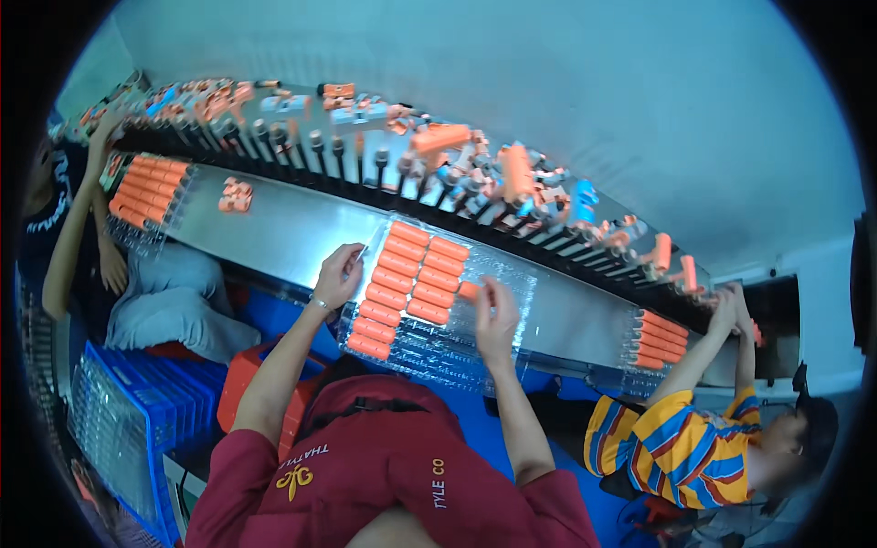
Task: The person takes cylindrical parts from a conveyor line, places them into a plastic packaging tray, moves the filled tray to a separate conveyor, and retrieves empty plastic trays to fill with more parts.
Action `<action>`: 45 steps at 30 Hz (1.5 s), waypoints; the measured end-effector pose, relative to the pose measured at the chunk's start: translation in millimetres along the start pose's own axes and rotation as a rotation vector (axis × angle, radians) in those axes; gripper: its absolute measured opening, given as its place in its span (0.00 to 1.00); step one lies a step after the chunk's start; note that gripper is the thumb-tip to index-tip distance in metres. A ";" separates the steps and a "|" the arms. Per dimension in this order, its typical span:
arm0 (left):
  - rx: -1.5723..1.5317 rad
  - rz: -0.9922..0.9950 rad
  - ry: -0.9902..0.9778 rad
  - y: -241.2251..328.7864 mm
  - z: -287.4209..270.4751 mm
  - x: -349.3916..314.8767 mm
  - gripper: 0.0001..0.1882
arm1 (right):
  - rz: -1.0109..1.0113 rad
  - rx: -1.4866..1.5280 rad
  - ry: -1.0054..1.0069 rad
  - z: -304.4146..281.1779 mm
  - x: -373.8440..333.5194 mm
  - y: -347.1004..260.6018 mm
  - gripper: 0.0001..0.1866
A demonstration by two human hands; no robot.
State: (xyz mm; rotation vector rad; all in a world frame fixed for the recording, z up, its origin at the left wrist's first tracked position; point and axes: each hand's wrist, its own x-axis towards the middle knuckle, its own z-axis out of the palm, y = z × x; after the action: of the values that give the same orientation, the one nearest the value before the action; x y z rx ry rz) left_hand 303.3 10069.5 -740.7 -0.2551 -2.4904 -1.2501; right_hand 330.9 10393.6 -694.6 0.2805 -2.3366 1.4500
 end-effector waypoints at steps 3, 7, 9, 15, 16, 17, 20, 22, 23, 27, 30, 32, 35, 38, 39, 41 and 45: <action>0.013 0.030 0.016 -1.8 -0.3 0.1 0.14 | 0.204 0.207 0.247 -32.8 26.2 8.3 0.08; -0.008 0.034 0.017 0.6 -0.9 0.4 0.13 | 0.188 0.245 0.506 -94.8 53.0 45.5 0.08; -0.007 0.032 0.013 -0.6 -1.8 1.0 0.13 | 0.109 0.147 0.684 -127.6 73.7 47.5 0.08; -0.012 0.025 -0.009 4.1 0.0 2.9 0.13 | -0.179 -0.587 0.428 -215.7 141.0 60.2 0.31; -0.001 0.017 -0.002 4.2 -2.3 1.5 0.13 | -0.255 -0.661 0.238 -212.5 155.4 50.3 0.34; 0.012 0.010 0.002 5.3 -4.4 0.1 0.13 | -0.331 -0.731 0.045 -210.3 168.5 39.6 0.37; 0.010 -0.004 0.004 4.0 -8.0 -0.7 0.14 | -0.361 -0.751 -0.410 -200.3 199.6 9.5 0.36; 0.030 0.000 -0.010 9.0 -3.6 2.0 0.15 | -0.275 -0.600 -0.517 -195.2 217.3 19.5 0.28; 0.047 -0.002 -0.019 7.6 -0.3 1.0 0.15 | -0.072 -0.478 -0.601 -186.3 224.6 12.0 0.25; 0.019 -0.030 -0.033 6.2 -2.7 4.0 0.15 | -0.332 -0.674 -0.353 -149.5 209.7 -9.6 0.19; 0.006 -0.015 -0.015 6.5 -5.5 5.0 0.14 | -0.498 -0.837 -0.148 -120.3 190.7 -25.9 0.22; 0.009 -0.021 -0.009 9.0 -7.4 7.0 0.13 | -0.581 -0.763 0.094 -99.7 177.0 -29.0 0.21; 0.010 -0.043 -0.022 12.6 -14.5 5.2 0.12 | -0.649 -0.592 0.171 -70.8 137.5 -63.6 0.19; -0.004 -0.017 -0.017 10.8 -15.7 4.5 0.12 | -0.501 -0.334 -0.131 -26.3 59.6 -61.7 0.18; -0.012 -0.010 -0.018 12.4 -13.0 6.8 0.12 | -0.317 -0.254 -0.302 -17.2 29.5 -49.4 0.19; -0.005 -0.002 -0.033 14.2 -11.8 7.2 0.11 | -0.367 -0.173 -0.343 1.4 -10.3 -39.4 0.21; 0.008 0.031 -0.015 12.2 -8.4 5.8 0.11 | -0.357 -0.212 -0.272 32.5 -54.2 -18.8 0.24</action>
State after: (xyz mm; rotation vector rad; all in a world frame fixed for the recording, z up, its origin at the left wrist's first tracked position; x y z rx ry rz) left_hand 303.5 10070.0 -724.8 -0.3011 -2.4941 -1.2298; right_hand 380.1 10354.7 -714.7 0.8316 -2.4599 1.0377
